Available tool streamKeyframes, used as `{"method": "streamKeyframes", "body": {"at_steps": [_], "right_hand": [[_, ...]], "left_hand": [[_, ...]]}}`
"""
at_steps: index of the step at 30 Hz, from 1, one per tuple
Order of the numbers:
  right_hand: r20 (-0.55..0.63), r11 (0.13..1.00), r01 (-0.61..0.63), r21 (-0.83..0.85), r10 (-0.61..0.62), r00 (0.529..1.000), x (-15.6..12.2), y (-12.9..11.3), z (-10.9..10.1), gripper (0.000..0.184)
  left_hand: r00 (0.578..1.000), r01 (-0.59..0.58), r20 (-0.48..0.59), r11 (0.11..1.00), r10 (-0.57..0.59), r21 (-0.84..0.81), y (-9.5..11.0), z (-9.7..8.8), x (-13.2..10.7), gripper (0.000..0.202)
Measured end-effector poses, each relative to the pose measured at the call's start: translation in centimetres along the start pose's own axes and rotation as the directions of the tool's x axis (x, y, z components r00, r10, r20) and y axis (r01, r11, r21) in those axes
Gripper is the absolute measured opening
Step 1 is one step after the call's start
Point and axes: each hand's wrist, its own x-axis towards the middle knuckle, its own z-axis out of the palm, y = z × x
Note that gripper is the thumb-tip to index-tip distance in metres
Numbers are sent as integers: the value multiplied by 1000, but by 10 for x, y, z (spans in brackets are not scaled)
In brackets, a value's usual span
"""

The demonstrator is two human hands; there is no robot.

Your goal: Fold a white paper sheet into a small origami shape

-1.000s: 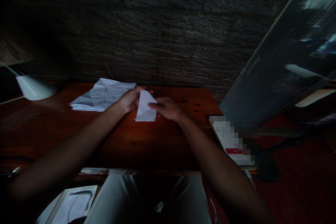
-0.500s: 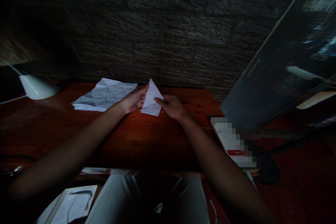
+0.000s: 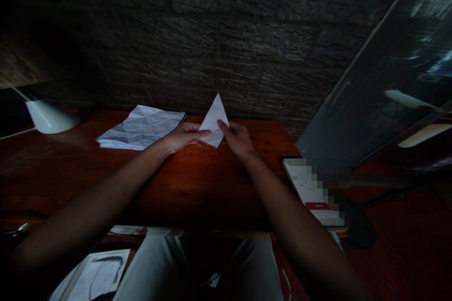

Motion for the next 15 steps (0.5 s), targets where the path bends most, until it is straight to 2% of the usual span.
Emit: {"method": "streamKeyframes", "body": {"at_steps": [4,9,12,15], "right_hand": [[-12,1000,10,1,-10,1000,-1,-2,0,57],[-95,997,82,16,-80,992,2,2,0,54],[-110,992,76,96,-65,992,2,1,1,52],[-57,966,-23,258,39,998,0,-4,3,51]], "left_hand": [[1000,4,11,1000,-4,-1,1,4,-1,33],[999,46,-14,998,-45,46,3,8,-3,41],[999,-32,-11,995,33,95,4,9,-4,42],[995,-104,7,992,104,70,5,9,-6,41]]}}
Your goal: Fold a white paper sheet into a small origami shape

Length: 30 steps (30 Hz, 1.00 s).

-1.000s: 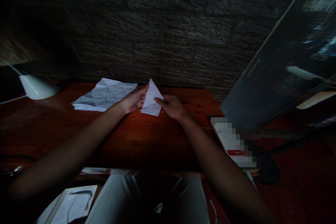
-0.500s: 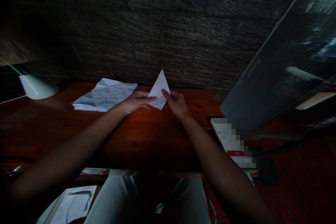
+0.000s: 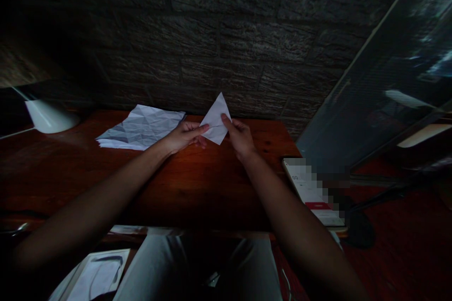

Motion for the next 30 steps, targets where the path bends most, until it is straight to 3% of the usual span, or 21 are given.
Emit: {"method": "streamKeyframes", "body": {"at_steps": [4,13,21,25,30], "right_hand": [[64,990,-111,82,106,992,-1,-4,-1,52],[-24,989,-140,44,141,990,2,0,-1,50],[-92,993,-57,-108,47,995,4,4,-6,56],[-43,980,12,-201,-21,999,2,6,-5,55],[-23,972,38,-231,-45,999,1,7,-3,53]], "left_hand": [[1000,22,-7,998,-22,-56,-3,1,2,44],[993,-2,-115,999,-2,-35,-6,4,6,46],[992,23,-118,994,-36,-111,-7,0,6,37],[991,44,-122,992,-58,-117,-8,0,6,36],[990,-8,-141,999,2,-41,-10,0,6,35]]}}
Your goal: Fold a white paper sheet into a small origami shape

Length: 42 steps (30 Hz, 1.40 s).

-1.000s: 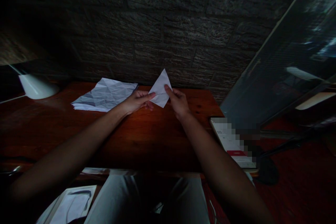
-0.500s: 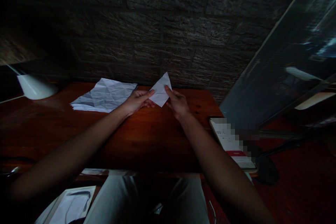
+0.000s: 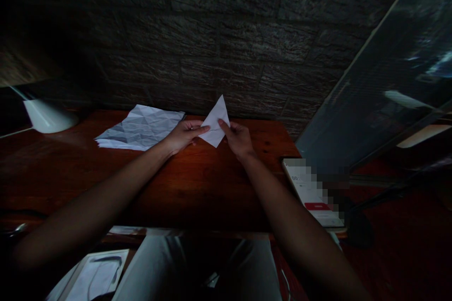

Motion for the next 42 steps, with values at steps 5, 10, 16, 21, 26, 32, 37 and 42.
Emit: {"method": "streamKeyframes", "body": {"at_steps": [5,10,16,21,26,32,37,42], "right_hand": [[-31,1000,5,-11,-6,999,-1,0,0,53],[-37,999,22,-28,-23,999,1,3,-1,53],[-86,977,169,-130,-181,980,9,13,-4,68],[-74,976,188,-108,-197,978,11,16,-3,59],[-132,984,158,-86,-168,977,9,12,-4,53],[-121,986,149,-77,-157,980,11,11,-5,48],[-78,990,129,-51,-132,988,10,10,-4,45],[-79,981,170,-98,-178,981,11,11,-6,54]], "left_hand": [[1000,-24,7,1000,24,-17,0,2,0,37],[1000,-9,-10,1000,9,-26,2,2,-1,38],[1000,0,-30,1000,0,22,1,-1,0,42],[1000,-21,-5,1000,21,20,-4,-3,3,47],[999,-30,12,999,30,43,-8,-3,5,40],[998,-54,46,996,51,77,-10,-3,6,40],[998,-57,41,992,53,111,-8,-2,5,36],[996,-84,38,988,80,129,-9,-2,6,35]]}}
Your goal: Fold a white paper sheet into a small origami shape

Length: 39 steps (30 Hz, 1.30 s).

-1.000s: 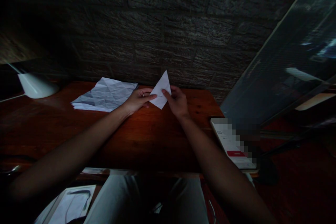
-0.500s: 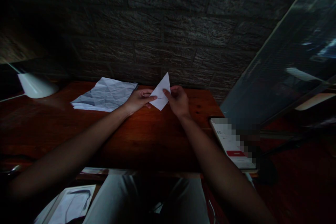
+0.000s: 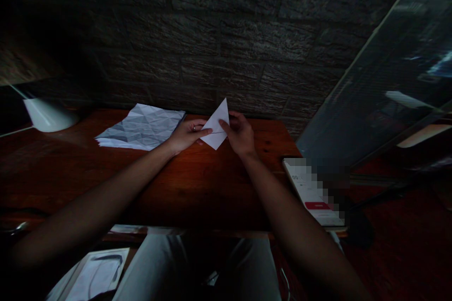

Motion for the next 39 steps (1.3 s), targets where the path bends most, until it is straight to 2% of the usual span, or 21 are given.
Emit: {"method": "streamKeyframes", "body": {"at_steps": [4,7,16,21,27,34,39], "right_hand": [[-40,997,52,-51,-54,998,1,2,0,51],[-70,997,43,-57,-47,996,0,2,0,54],[-38,998,24,-61,-26,999,-2,-3,0,48],[-59,987,61,-148,-71,996,0,1,-1,43],[31,988,49,-145,-45,999,-2,1,0,38],[169,995,19,-98,-2,986,-6,-2,1,37],[185,994,-8,-111,28,982,-7,-2,0,36]], "left_hand": [[1000,-14,2,1000,14,12,-2,-1,2,40],[1000,-12,5,1000,12,14,-2,-2,2,40],[1000,-9,-4,1000,9,11,-2,-1,2,41],[1000,1,-4,1000,-1,-2,-1,0,1,38],[999,-34,21,999,34,-8,-5,0,1,35],[998,-57,-3,998,57,17,-7,0,3,31],[998,-59,-19,997,60,41,-5,0,2,33]]}}
